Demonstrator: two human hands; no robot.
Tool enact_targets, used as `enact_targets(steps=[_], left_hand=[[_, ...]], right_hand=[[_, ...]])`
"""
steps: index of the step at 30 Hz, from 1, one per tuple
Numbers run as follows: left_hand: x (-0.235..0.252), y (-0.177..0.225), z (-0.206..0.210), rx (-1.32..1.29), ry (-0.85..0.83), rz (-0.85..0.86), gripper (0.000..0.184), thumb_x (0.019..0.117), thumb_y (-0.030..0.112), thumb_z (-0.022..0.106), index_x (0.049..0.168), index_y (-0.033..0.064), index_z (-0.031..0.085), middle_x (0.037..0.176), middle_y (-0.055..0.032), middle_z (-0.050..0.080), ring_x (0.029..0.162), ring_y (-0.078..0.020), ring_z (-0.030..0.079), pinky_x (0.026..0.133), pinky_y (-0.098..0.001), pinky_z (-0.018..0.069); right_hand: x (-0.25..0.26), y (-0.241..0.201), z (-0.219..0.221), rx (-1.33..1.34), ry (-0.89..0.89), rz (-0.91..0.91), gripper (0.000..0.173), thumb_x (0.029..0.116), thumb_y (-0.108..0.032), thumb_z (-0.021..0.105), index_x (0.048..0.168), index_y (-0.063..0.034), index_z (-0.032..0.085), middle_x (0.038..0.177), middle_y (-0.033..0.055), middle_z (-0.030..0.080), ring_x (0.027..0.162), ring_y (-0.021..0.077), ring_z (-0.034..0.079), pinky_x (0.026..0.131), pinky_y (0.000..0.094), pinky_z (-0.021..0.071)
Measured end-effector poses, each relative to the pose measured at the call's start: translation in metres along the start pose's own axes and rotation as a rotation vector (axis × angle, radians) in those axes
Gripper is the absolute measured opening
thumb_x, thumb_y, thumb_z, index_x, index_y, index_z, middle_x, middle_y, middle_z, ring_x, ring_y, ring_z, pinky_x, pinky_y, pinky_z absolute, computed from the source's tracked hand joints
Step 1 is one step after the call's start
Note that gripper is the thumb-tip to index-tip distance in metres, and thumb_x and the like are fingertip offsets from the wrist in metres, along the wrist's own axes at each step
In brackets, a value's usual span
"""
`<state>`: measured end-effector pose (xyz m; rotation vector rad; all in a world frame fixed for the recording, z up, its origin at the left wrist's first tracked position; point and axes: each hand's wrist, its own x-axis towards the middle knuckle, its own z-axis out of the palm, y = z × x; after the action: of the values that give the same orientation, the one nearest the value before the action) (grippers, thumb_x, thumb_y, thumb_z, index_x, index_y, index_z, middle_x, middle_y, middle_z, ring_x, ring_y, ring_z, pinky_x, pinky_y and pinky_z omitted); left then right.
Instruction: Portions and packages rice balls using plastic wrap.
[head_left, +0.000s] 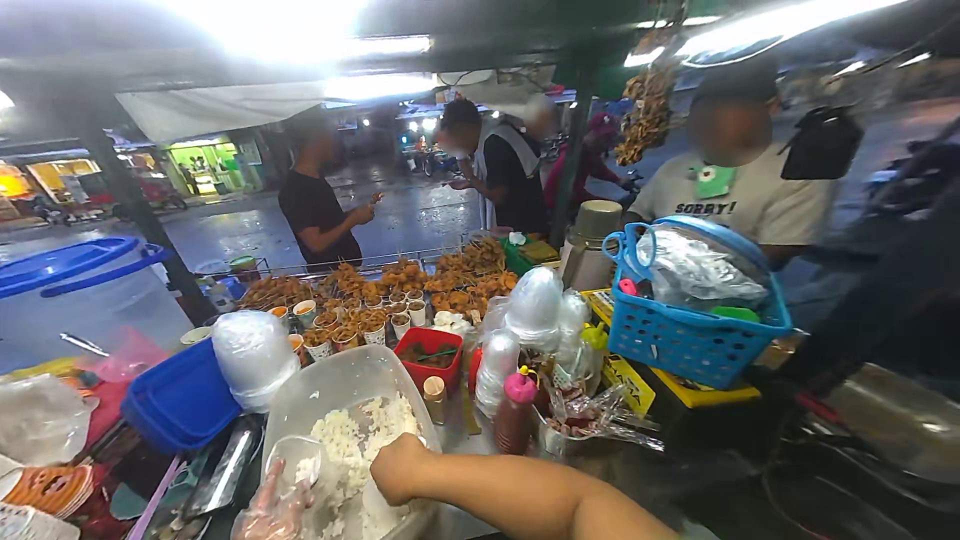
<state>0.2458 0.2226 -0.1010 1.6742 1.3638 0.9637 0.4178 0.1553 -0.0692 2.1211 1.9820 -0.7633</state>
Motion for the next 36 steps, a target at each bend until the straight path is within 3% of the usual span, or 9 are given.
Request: enact_targets(steps=[10,15,17,21,23,27,31,33,36], left_hand=[[0.000,0.003,0.004,0.019,0.035,-0.039,0.060,0.0892,0.002,0.070,0.147,0.0029,0.053,0.135,-0.0290,0.060,0.119,-0.0401,0.061,0.103,-0.0544,0.0468],[-0.004,0.000,0.003,-0.041,0.021,-0.012,0.055,0.0949,0.005,0.064,0.148,0.0003,0.050,0.132,-0.0316,0.058,0.103,-0.0359,0.065,0.092,-0.0509,0.0525],[-0.001,-0.003,0.004,-0.052,0.024,-0.019,0.055,0.0956,0.005,0.064,0.148,0.0016,0.050,0.134,-0.0309,0.058,0.101,-0.0350,0.066,0.091,-0.0503,0.0532],[0.002,-0.001,0.007,-0.054,0.054,-0.059,0.055,0.0927,0.004,0.069,0.146,0.0037,0.055,0.129,-0.0278,0.062,0.099,-0.0355,0.067,0.088,-0.0519,0.0543],[0.003,0.005,0.008,-0.034,0.054,-0.093,0.054,0.0919,0.003,0.070,0.144,0.0039,0.056,0.134,-0.0275,0.060,0.109,-0.0384,0.065,0.095,-0.0547,0.0511],[0.004,0.014,0.005,0.032,-0.065,-0.126,0.056,0.0891,0.002,0.073,0.143,0.0066,0.059,0.138,-0.0253,0.059,0.122,-0.0402,0.060,0.104,-0.0558,0.0467],[0.006,0.009,0.010,-0.065,-0.224,-0.114,0.059,0.0874,-0.002,0.073,0.143,0.0113,0.059,0.138,-0.0184,0.061,0.110,-0.0314,0.066,0.093,-0.0485,0.0545],[0.007,0.008,0.011,-0.117,-0.263,-0.113,0.064,0.0858,-0.003,0.075,0.146,0.0098,0.056,0.137,-0.0191,0.062,0.102,-0.0288,0.067,0.087,-0.0446,0.0560],[0.004,0.007,0.011,-0.130,-0.295,-0.101,0.071,0.0856,-0.004,0.075,0.150,0.0072,0.049,0.136,-0.0229,0.060,0.104,-0.0310,0.067,0.089,-0.0448,0.0562]], right_hand=[[-0.004,-0.023,-0.003,0.031,-0.006,-0.146,0.023,0.0986,-0.016,0.063,0.108,0.0045,0.068,0.112,0.0281,0.068,0.107,0.0486,0.065,0.077,0.0709,0.0478],[0.004,0.005,-0.007,0.213,-0.027,-0.226,0.031,0.0990,-0.022,0.068,0.114,0.0041,0.072,0.111,0.0284,0.069,0.108,0.0467,0.065,0.086,0.0725,0.0462],[0.007,0.022,-0.007,0.335,-0.036,-0.250,0.034,0.1004,-0.021,0.068,0.122,0.0050,0.071,0.107,0.0282,0.070,0.102,0.0412,0.066,0.090,0.0648,0.0476],[-0.005,0.051,-0.013,0.527,0.003,-0.204,0.036,0.1015,-0.020,0.066,0.129,0.0031,0.068,0.098,0.0230,0.070,0.084,0.0291,0.062,0.083,0.0511,0.0491],[-0.016,0.063,-0.020,0.594,0.071,-0.155,0.036,0.1007,-0.021,0.066,0.129,0.0010,0.068,0.095,0.0187,0.069,0.079,0.0232,0.059,0.079,0.0457,0.0486],[-0.036,0.072,-0.038,0.646,0.289,-0.080,0.040,0.1013,-0.024,0.065,0.135,-0.0038,0.066,0.106,0.0173,0.071,0.088,0.0228,0.064,0.086,0.0451,0.0503],[-0.045,0.048,-0.046,0.552,0.455,0.011,0.044,0.1054,-0.032,0.057,0.146,-0.0148,0.060,0.129,0.0145,0.070,0.120,0.0299,0.065,0.106,0.0555,0.0466],[-0.044,0.020,-0.041,0.347,0.431,0.083,0.049,0.1087,-0.036,0.049,0.155,-0.0202,0.049,0.127,0.0181,0.070,0.119,0.0379,0.065,0.101,0.0616,0.0469],[-0.035,-0.001,-0.024,0.160,0.511,0.136,0.049,0.1113,-0.032,0.039,0.159,-0.0175,0.042,0.121,0.0201,0.071,0.109,0.0402,0.069,0.090,0.0590,0.0516]])
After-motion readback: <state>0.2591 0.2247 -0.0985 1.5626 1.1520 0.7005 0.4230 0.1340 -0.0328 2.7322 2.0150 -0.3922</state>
